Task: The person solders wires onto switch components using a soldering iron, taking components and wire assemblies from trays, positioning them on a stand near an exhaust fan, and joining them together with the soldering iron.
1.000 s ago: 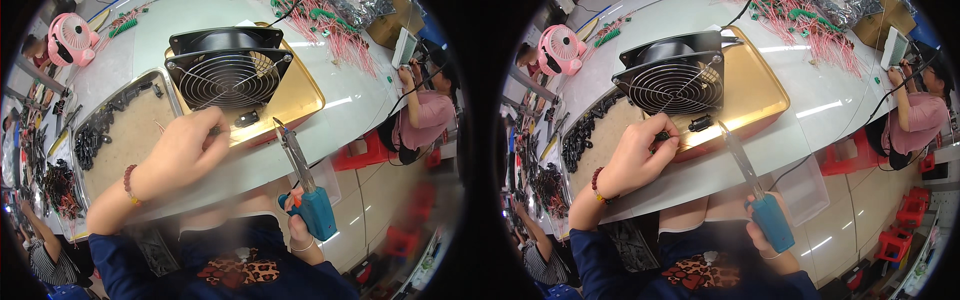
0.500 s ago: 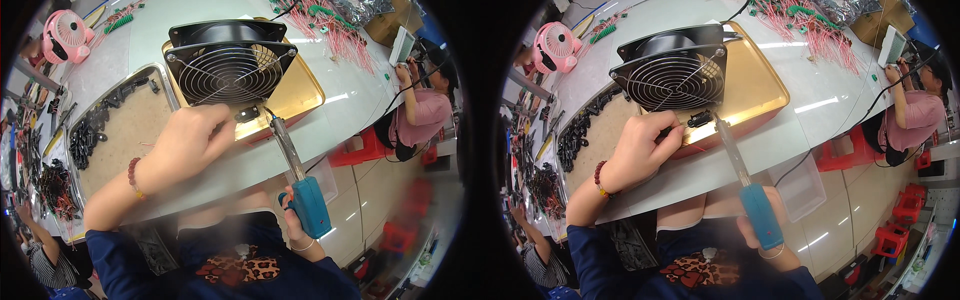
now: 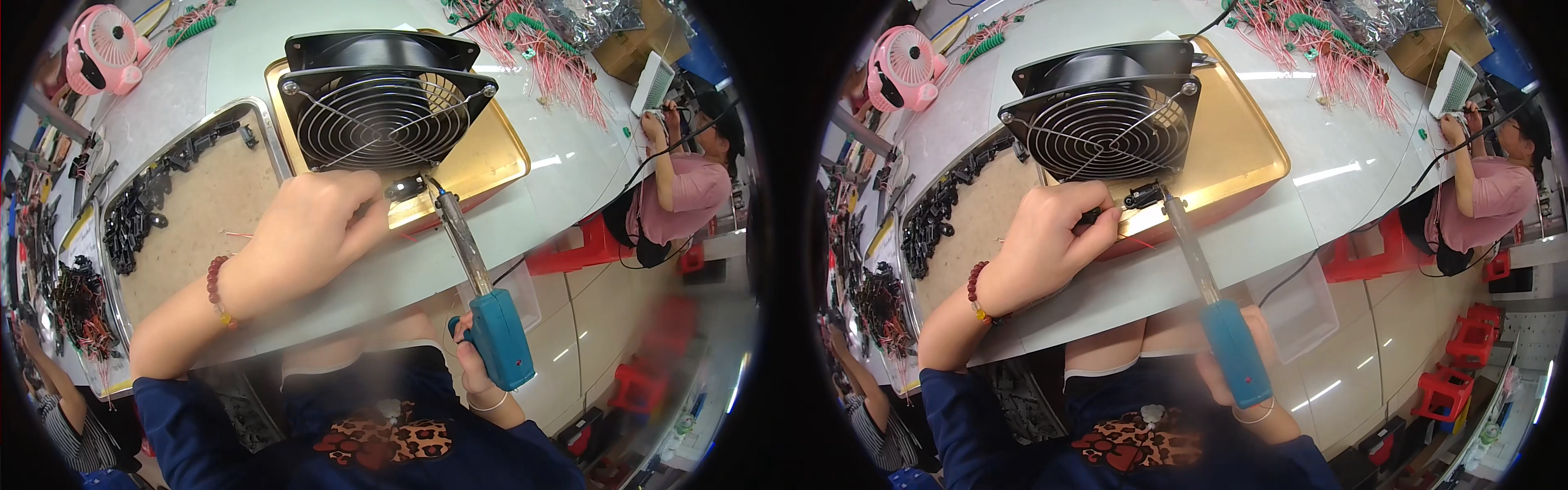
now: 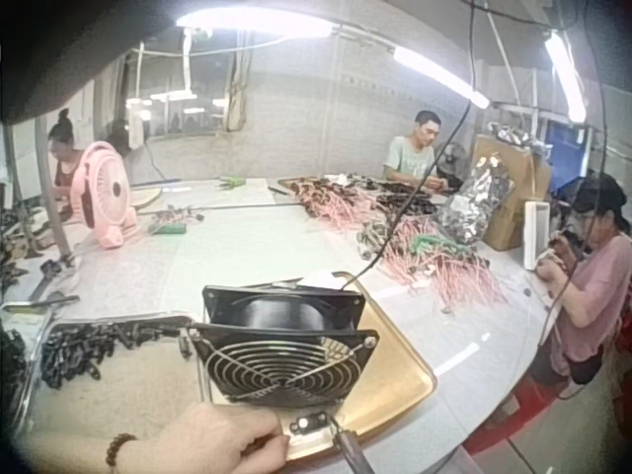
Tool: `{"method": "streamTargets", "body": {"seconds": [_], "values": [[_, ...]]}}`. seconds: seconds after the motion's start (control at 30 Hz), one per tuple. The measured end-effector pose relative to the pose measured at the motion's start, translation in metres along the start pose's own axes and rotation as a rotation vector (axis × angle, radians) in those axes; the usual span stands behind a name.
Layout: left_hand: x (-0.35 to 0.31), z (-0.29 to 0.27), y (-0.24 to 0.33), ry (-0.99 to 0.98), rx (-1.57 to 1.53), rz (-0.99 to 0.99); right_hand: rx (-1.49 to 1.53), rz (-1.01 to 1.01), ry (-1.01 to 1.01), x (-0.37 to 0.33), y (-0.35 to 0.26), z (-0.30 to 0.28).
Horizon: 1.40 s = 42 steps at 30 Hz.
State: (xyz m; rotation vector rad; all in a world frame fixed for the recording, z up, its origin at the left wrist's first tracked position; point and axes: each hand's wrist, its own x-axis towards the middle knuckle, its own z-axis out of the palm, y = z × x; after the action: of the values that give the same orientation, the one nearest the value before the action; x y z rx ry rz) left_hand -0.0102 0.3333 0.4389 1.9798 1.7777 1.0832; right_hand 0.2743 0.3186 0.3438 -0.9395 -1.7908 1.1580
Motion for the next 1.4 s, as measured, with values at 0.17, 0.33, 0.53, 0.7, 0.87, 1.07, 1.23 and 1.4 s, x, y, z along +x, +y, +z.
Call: {"method": "streamTargets", "body": {"seconds": [0.17,0.33,0.53,0.7,0.87,1.07,1.23,1.4], "values": [[-0.007,-0.005,-0.003,0.035,0.01,-0.035,-0.003,-0.019,-0.044,0.003,0.002,0.004],[-0.007,-0.005,-0.004,0.049,-0.014,-0.047,0.001,0.012,-0.059,0.0,0.006,0.003],[-0.004,-0.003,-0.001,0.023,-0.029,-0.042,-0.019,-0.027,-0.031,0.0,0.003,0.002],[-0.003,-0.002,-0.004,0.027,-0.045,-0.032,-0.014,-0.002,-0.019,-0.002,0.004,0.003],[-0.003,-0.003,-0.003,0.019,-0.024,-0.021,0.008,-0.007,-0.025,-0.002,0.007,0.002],[-0.002,-0.002,-0.003,0.016,-0.009,-0.005,-0.015,-0.03,-0.02,0.002,0.0,0.006],[-0.002,-0.003,-0.003,0.017,-0.014,-0.006,-0.013,-0.031,-0.017,0.003,-0.001,0.007],[-0.002,-0.002,-0.004,0.025,-0.003,-0.01,-0.043,-0.053,-0.042,0.005,-0.002,0.007]]}}
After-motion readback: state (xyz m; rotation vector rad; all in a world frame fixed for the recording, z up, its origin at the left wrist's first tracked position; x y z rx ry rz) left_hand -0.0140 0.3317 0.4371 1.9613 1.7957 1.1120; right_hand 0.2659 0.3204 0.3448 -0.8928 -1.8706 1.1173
